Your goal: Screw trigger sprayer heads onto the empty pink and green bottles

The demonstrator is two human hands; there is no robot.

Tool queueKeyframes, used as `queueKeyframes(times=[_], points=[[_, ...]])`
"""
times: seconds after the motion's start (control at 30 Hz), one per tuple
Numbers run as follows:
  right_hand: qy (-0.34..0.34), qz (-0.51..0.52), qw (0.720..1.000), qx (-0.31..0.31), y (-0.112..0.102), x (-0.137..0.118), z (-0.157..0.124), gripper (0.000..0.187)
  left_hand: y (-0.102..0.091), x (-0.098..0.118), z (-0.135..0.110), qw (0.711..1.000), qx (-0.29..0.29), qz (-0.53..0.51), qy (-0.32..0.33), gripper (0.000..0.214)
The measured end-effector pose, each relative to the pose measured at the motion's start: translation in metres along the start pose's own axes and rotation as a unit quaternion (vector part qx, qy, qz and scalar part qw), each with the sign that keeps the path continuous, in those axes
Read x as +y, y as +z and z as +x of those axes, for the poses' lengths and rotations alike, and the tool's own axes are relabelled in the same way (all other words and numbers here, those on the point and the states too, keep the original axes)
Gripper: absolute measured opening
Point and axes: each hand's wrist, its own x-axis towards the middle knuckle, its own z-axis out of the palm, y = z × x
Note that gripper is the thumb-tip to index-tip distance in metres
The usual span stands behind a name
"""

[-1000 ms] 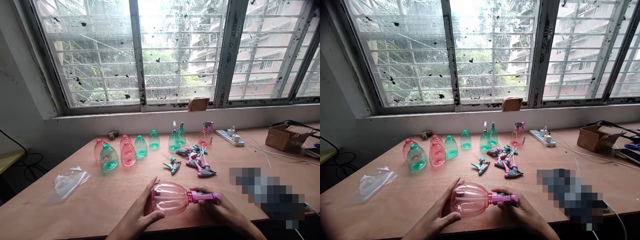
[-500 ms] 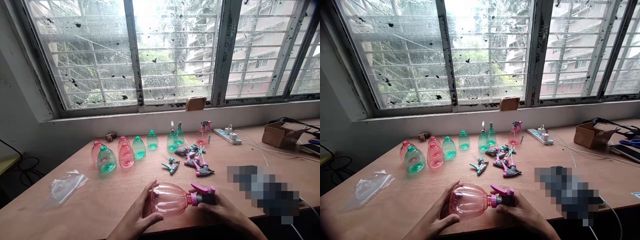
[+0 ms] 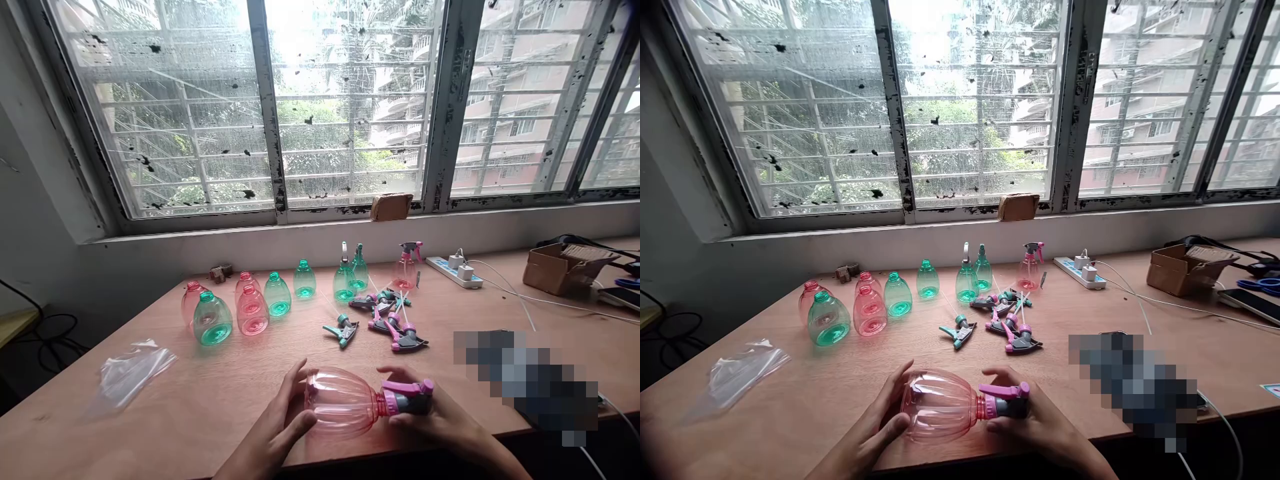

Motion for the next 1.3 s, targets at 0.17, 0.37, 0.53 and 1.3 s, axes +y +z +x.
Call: queueKeyframes(times=[0.17, 0.37, 0.53, 1.3], points=[[0.020, 0.015, 0.996, 0.081, 0.000, 0.008, -0.001, 0.047, 0.000, -0.002, 0.004, 1.000, -0.017, 0.004, 0.006, 0.081], [0.041, 0.064, 0.990, 0.121, 0.005, 0.007, -0.004, 0.060, 0.005, -0.006, 0.006, 0.997, -0.032, 0.044, 0.049, 0.086], [0.014, 0.072, 0.985, 0.159, 0.003, 0.018, -0.002, 0.045, 0.022, 0.001, 0.003, 0.993, 0.004, 0.104, 0.056, 0.086], [0.016, -0.001, 0.995, 0.096, 0.005, 0.015, -0.004, 0.054, 0.011, -0.005, 0.011, 0.996, -0.053, 0.066, 0.023, 0.101]])
